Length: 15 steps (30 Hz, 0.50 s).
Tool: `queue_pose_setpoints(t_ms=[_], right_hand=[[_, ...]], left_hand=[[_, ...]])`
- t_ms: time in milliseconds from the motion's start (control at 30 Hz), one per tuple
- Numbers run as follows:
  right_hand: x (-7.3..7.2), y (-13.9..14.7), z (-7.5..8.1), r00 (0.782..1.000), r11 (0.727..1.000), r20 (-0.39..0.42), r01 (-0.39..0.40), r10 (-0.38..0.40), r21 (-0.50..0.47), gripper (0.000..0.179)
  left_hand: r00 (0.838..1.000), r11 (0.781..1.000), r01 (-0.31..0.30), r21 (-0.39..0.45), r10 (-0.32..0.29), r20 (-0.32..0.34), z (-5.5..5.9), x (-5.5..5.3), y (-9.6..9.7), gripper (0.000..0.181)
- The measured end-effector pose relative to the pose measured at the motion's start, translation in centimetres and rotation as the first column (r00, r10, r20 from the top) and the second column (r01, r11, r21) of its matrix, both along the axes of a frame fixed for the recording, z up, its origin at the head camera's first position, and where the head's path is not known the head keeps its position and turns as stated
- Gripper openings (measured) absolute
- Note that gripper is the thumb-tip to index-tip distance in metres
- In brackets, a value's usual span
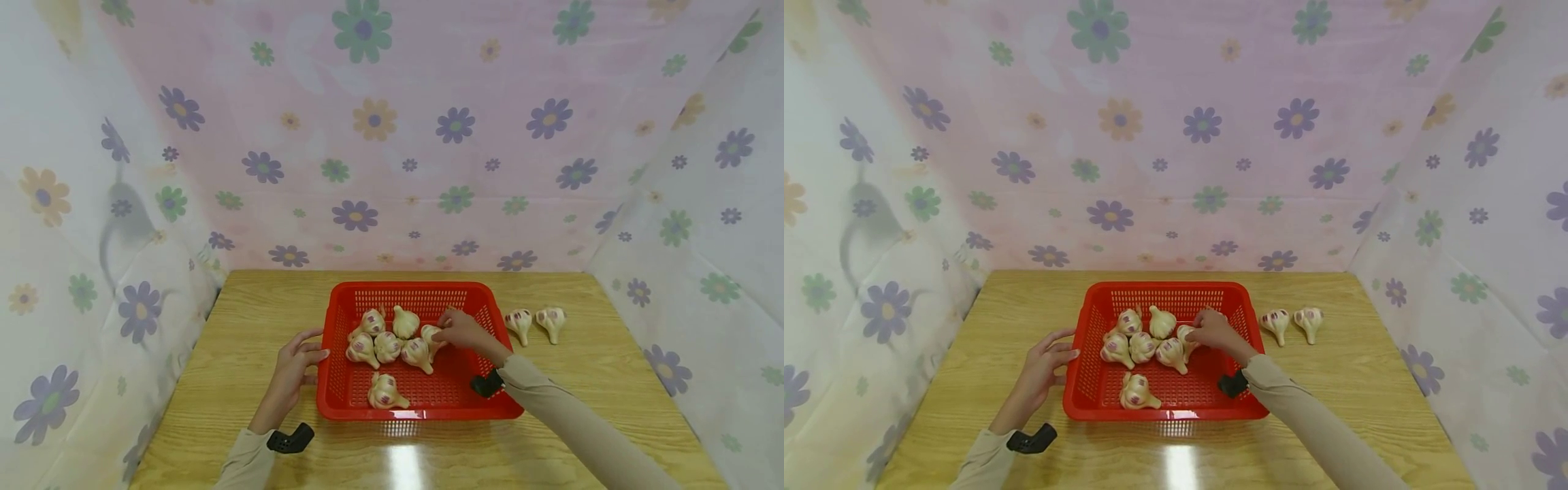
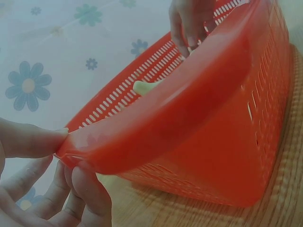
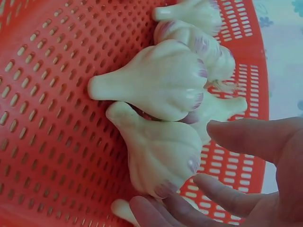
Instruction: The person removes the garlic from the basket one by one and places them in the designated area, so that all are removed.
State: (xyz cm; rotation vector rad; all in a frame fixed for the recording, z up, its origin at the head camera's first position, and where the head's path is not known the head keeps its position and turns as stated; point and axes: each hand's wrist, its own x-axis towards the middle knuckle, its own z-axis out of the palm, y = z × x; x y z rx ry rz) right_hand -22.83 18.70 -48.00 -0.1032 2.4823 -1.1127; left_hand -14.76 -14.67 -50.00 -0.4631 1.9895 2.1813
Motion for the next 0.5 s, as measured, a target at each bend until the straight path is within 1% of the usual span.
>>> queue_pose_setpoints(t_ms=[133, 233, 333, 400, 500], right_hand=[[-0.4, -0.9, -0.5, 0.999, 0.998, -0.035, -0.017, 0.019, 0.062, 0.037], [-0.9, -1.4, -1.1, 0.998, 0.995, -0.034, -0.04, 0.044, 0.09, 0.029], [-1.3, -1.8, -1.7, 0.999, 0.997, -0.017, -0.05, 0.051, 0.067, 0.025], [-1.4, -2.1, -1.9, 0.999, 0.998, -0.002, -0.044, 0.044, 0.037, 0.026], [-1.5, -2.5, -2.1, 0.999, 0.999, 0.004, -0.032, 0.032, 0.018, 0.027]], left_hand=[[1.0, 1.0, 0.0, 0.017, 0.0, 0.0, 0.1, 0.0, -0.1, 0.046], [1.0, 1.0, 0.003, 0.03, -0.003, -0.001, 0.2, 0.1, -0.1, 0.046], [1.0, 0.999, 0.005, 0.035, -0.005, -0.002, 0.3, 0.2, -0.1, 0.046], [1.0, 0.999, 0.007, 0.038, -0.007, 0.0, 0.3, 0.2, -0.1, 0.046], [1.0, 0.999, 0.006, 0.041, -0.006, -0.001, 0.2, 0.2, -0.1, 0.047]])
